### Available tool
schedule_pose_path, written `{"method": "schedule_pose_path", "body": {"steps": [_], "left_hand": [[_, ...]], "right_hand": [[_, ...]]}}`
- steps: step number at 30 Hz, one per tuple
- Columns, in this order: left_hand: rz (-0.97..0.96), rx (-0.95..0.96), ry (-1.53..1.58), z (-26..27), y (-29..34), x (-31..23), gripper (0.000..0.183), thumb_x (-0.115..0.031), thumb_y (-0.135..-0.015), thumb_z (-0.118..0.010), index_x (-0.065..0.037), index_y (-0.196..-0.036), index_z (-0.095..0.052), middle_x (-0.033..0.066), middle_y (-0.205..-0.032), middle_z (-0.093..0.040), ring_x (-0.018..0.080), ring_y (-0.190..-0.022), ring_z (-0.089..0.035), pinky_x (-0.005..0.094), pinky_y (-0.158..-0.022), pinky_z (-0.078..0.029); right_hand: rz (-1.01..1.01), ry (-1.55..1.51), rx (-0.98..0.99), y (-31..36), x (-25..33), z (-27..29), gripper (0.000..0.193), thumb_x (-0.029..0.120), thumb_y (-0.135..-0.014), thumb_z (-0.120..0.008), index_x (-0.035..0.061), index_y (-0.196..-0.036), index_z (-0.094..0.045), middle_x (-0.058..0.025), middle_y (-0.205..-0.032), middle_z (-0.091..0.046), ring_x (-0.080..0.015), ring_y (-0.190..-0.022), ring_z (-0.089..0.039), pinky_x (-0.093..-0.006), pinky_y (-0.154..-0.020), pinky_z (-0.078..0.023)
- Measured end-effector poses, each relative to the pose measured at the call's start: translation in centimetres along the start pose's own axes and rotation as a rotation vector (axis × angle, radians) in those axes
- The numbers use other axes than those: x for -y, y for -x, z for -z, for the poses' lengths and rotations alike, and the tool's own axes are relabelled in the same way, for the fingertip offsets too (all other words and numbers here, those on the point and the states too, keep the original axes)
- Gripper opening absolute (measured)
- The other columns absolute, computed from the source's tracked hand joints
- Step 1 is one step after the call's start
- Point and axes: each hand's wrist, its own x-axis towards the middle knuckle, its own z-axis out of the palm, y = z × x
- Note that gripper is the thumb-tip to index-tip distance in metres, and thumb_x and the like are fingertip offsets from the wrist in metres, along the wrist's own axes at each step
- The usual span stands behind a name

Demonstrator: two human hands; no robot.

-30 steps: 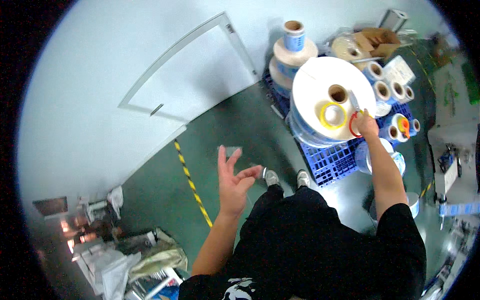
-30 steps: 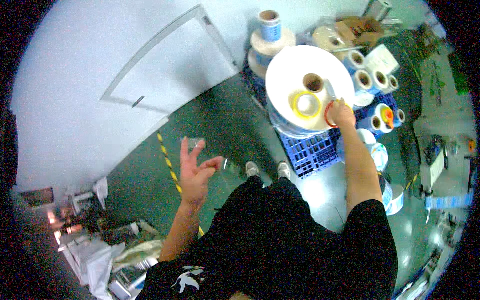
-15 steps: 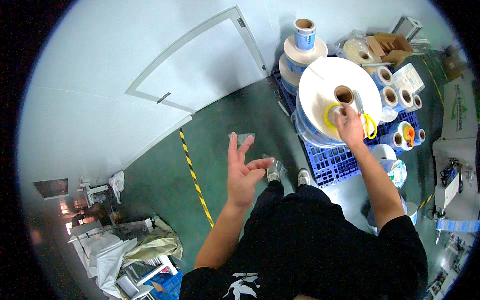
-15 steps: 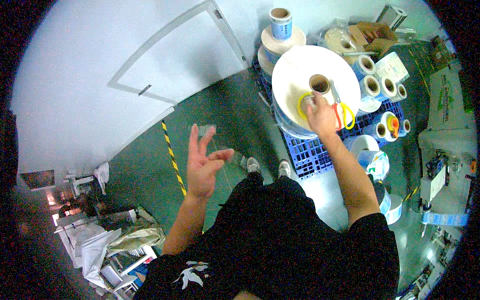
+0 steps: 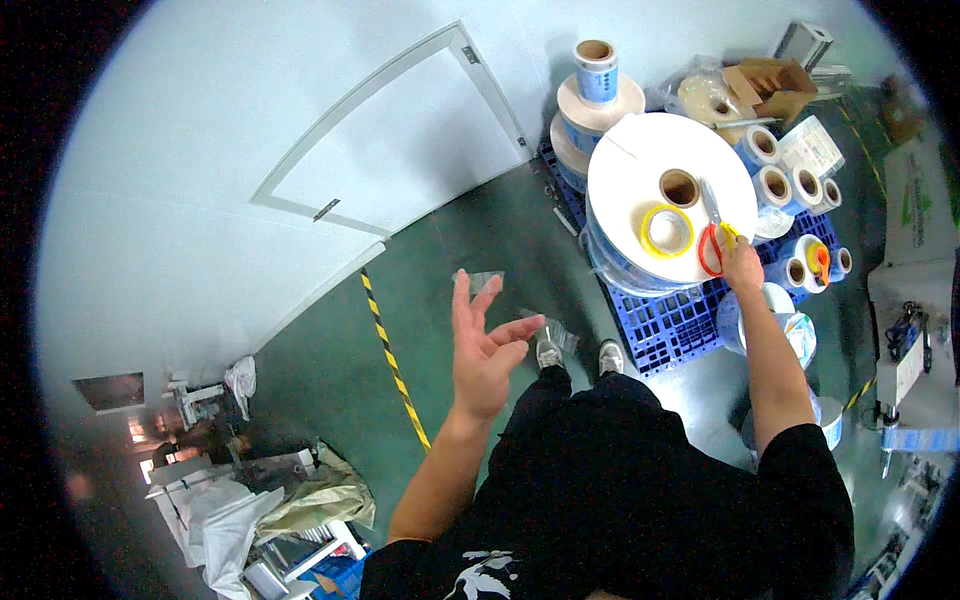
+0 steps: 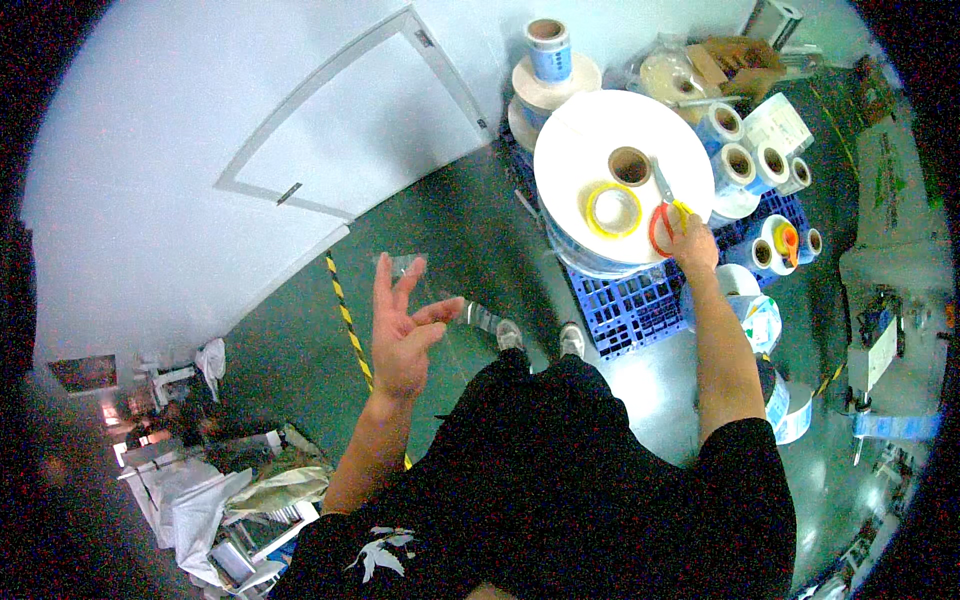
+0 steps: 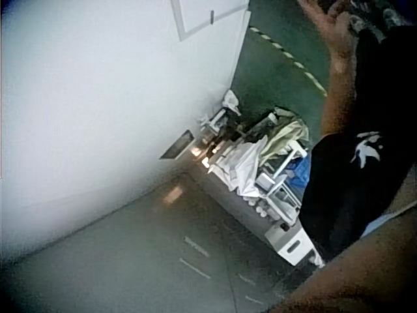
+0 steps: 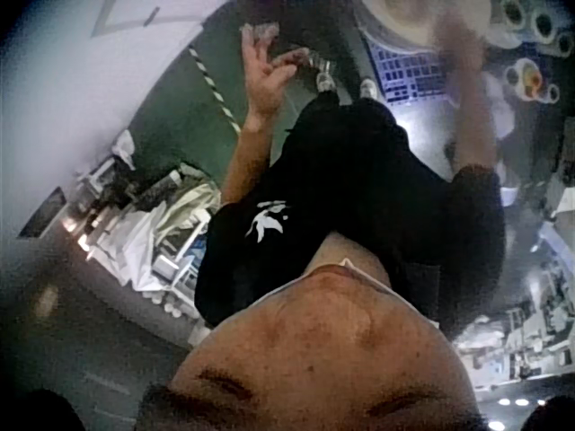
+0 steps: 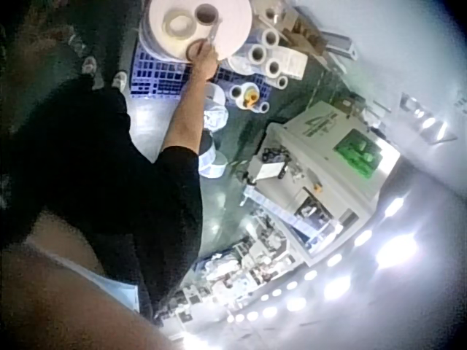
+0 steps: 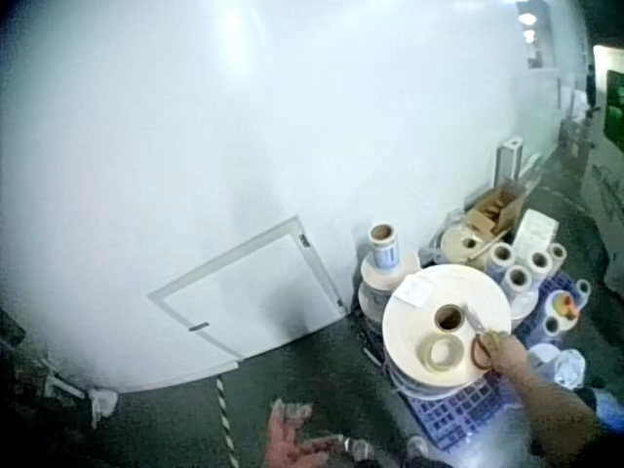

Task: The person repeatedly feeds white sheets into a machine's conveyor, aligning and smoothing them by hand. Later, the person walks to a table, picks up a roll of yellow tape and scissors, cuts a piece of tape, and returns toward the machine.

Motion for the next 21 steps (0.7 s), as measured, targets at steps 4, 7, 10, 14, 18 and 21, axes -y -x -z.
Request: {"method": "schedule_pose_path", "body": {"steps": [4, 7, 10, 14, 18, 21], "left_hand": [[-0.015, -0.023, -0.054, 0.0, 0.2, -0.1, 0.098, 0.013, -0.069, -0.05, -0.015, -0.15, -0.003, 0.0181, -0.147, -0.03, 0.0336, -0.103, -0.063, 0.0389, -0.088, -0.051], [-0.021, -0.035, -0.066, -0.1, 0.4, -0.3, 0.097, 0.011, -0.07, -0.051, -0.016, -0.15, -0.004, 0.018, -0.147, -0.031, 0.0346, -0.103, -0.063, 0.0389, -0.089, -0.05], [-0.048, -0.04, -0.026, -0.4, 0.6, -0.7, 0.097, 0.011, -0.07, -0.051, -0.016, -0.15, -0.004, 0.0178, -0.147, -0.031, 0.0359, -0.103, -0.062, 0.0389, -0.09, -0.05], [-0.136, -0.01, 0.044, -0.4, 0.4, -1.4, 0.097, 0.011, -0.068, -0.049, -0.016, -0.15, -0.005, 0.0177, -0.147, -0.031, 0.0371, -0.104, -0.062, 0.0397, -0.092, -0.049], [-0.173, 0.006, 0.06, 0.1, -0.1, -2.9, 0.097, 0.01, -0.067, -0.05, -0.016, -0.15, -0.006, 0.0177, -0.147, -0.031, 0.0375, -0.104, -0.062, 0.0419, -0.093, -0.049], [-0.167, -0.023, 0.027, 0.4, -0.5, -3.6, 0.096, 0.008, -0.067, -0.052, -0.015, -0.15, -0.009, 0.0177, -0.147, -0.032, 0.0381, -0.105, -0.061, 0.0444, -0.094, -0.048]], "right_hand": [[0.028, -0.004, -0.218, -0.1, 1.1, -0.5, 0.053, 0.04, -0.086, -0.056, 0.0062, -0.126, -0.05, -0.0254, -0.109, -0.059, -0.0396, -0.102, -0.059, -0.0463, -0.086, -0.048], [-0.044, 0.008, -0.211, -0.6, 1.2, -0.8, 0.05, 0.036, -0.086, -0.057, 0.0079, -0.126, -0.048, -0.025, -0.115, -0.055, -0.0403, -0.103, -0.059, -0.047, -0.085, -0.05], [-0.095, 0.049, -0.051, -1.4, 0.8, -1.3, 0.051, 0.034, -0.087, -0.056, 0.0079, -0.129, -0.043, -0.0256, -0.116, -0.053, -0.0426, -0.102, -0.059, -0.0479, -0.084, -0.05], [-0.088, 0.03, -0.082, -3.2, 0.1, -2.1, 0.06, 0.038, -0.085, -0.057, 0.0043, -0.131, -0.037, -0.0329, -0.114, -0.052, -0.0446, -0.1, -0.059, -0.0476, -0.085, -0.05], [-0.107, 0.079, 0.058, -4.3, -1.5, -2.0, 0.078, 0.048, -0.078, -0.062, -0.0013, -0.133, -0.037, -0.0315, -0.108, -0.061, -0.04, -0.1, -0.062, -0.0441, -0.088, -0.05], [-0.006, -0.078, 0.032, -4.1, -3.3, -1.2, 0.074, 0.051, -0.075, -0.064, -0.0027, -0.123, -0.049, -0.0274, -0.105, -0.064, -0.0379, -0.098, -0.063, -0.0426, -0.085, -0.051]]}}
